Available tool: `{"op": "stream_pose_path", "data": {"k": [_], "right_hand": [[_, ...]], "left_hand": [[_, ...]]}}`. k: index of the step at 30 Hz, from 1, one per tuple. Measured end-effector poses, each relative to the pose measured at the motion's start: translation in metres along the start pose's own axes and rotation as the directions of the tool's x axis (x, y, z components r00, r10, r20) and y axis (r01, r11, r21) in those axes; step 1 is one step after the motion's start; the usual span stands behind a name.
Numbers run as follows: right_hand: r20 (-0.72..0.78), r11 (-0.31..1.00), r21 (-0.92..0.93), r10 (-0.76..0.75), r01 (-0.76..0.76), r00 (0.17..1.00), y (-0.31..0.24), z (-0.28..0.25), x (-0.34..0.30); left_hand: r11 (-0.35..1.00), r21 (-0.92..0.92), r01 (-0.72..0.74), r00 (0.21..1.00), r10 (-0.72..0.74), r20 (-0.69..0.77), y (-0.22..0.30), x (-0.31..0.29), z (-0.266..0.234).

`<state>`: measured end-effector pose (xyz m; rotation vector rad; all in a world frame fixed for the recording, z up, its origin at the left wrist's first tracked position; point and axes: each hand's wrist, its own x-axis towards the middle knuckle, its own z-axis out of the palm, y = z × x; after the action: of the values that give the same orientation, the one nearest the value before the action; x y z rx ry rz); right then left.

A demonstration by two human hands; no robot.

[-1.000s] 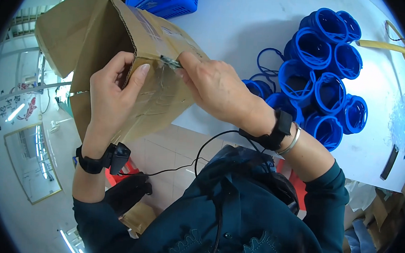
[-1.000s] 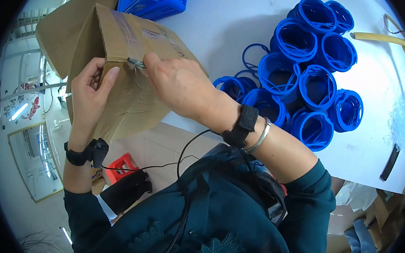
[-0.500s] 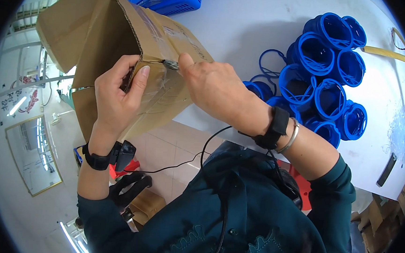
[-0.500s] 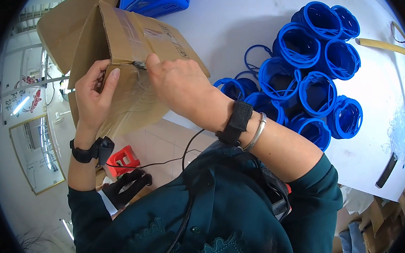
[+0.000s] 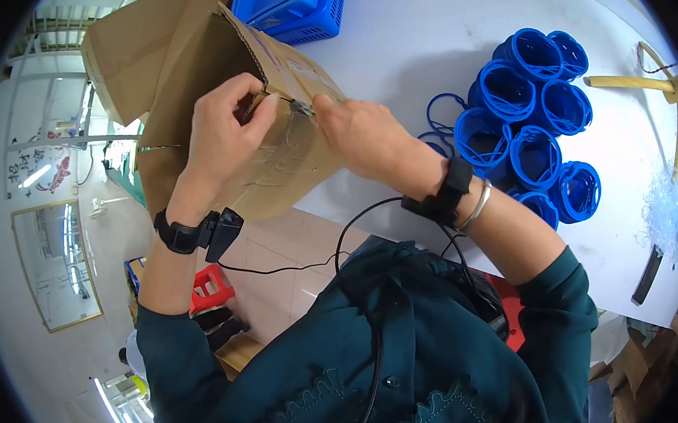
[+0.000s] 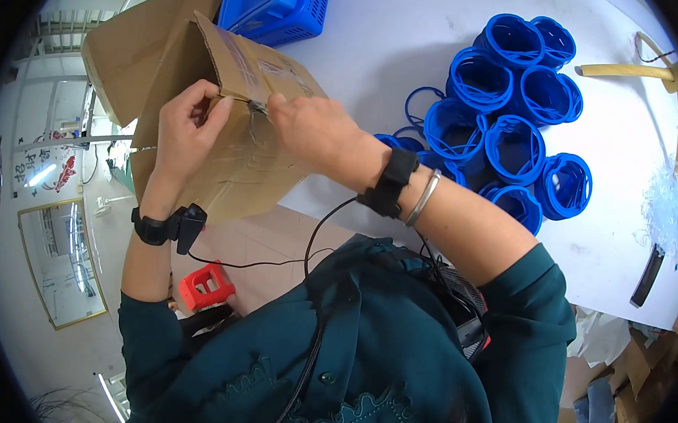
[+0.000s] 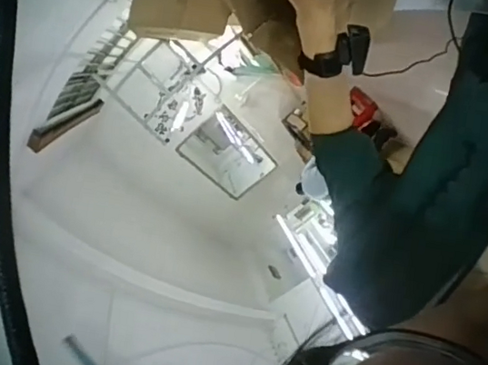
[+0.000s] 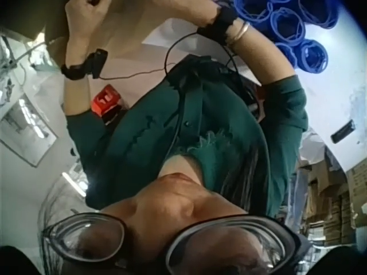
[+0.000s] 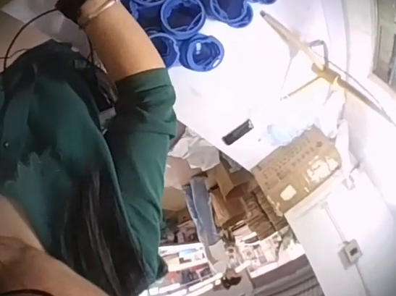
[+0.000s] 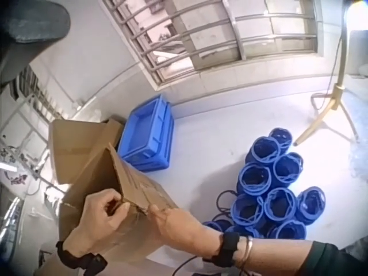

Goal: The person joins the ends of blue plastic rings using a handheld tool and then places the rings into a cardboard box. After opening another box with shears, they continue placing more blue plastic rings inside it.

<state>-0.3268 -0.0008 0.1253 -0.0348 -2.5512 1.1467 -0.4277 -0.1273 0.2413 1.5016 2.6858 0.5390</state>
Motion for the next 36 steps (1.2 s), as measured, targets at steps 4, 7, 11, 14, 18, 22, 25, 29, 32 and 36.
{"op": "stream_pose_path", "data": {"k": [4,7,11,14,18,22,25,29,32,36], "right_hand": [[0.004,0.999,-0.035,0.014,-0.014,1.000,-0.002,0.004,-0.004],[0.011,0.997,-0.057,0.045,-0.045,0.999,-0.005,0.006,-0.004],[0.022,0.993,-0.094,0.068,-0.066,0.997,-0.008,0.005,-0.004],[0.036,0.991,-0.113,0.073,-0.068,0.997,-0.010,0.004,-0.008],[-0.022,1.000,0.003,0.008,-0.008,1.000,-0.001,0.006,-0.012],[0.046,0.997,-0.072,0.006,-0.003,0.999,-0.005,-0.004,-0.014],[0.092,0.996,-0.086,0.040,-0.032,0.995,-0.008,-0.007,-0.017],[0.077,0.999,-0.031,-0.038,0.041,0.996,0.006,-0.008,-0.022],[0.242,0.994,0.005,0.104,-0.108,0.965,0.019,0.000,-0.043],[0.161,0.989,0.072,0.117,-0.130,0.980,0.015,-0.001,-0.043]], "left_hand": [[0.996,0.084,-0.007,0.995,0.015,-0.102,-0.002,0.001,0.016],[0.995,0.100,-0.007,0.984,0.024,-0.174,-0.003,-0.001,0.020],[0.992,0.126,-0.017,0.979,0.042,-0.201,-0.002,0.001,0.023],[0.989,0.144,-0.039,0.975,0.069,-0.212,0.001,-0.002,0.024],[0.990,0.141,-0.031,0.974,0.061,-0.217,0.005,-0.005,0.025],[0.996,0.087,-0.031,0.976,0.049,-0.212,0.006,-0.006,0.023],[0.995,0.064,-0.071,0.977,0.083,-0.196,0.007,-0.006,0.022],[0.993,0.088,-0.073,0.983,0.086,-0.162,0.010,-0.004,0.021],[0.995,0.102,-0.017,0.986,0.033,-0.162,-0.007,-0.003,0.017],[0.996,0.085,-0.021,0.989,0.033,-0.144,-0.002,0.002,0.014]]}}
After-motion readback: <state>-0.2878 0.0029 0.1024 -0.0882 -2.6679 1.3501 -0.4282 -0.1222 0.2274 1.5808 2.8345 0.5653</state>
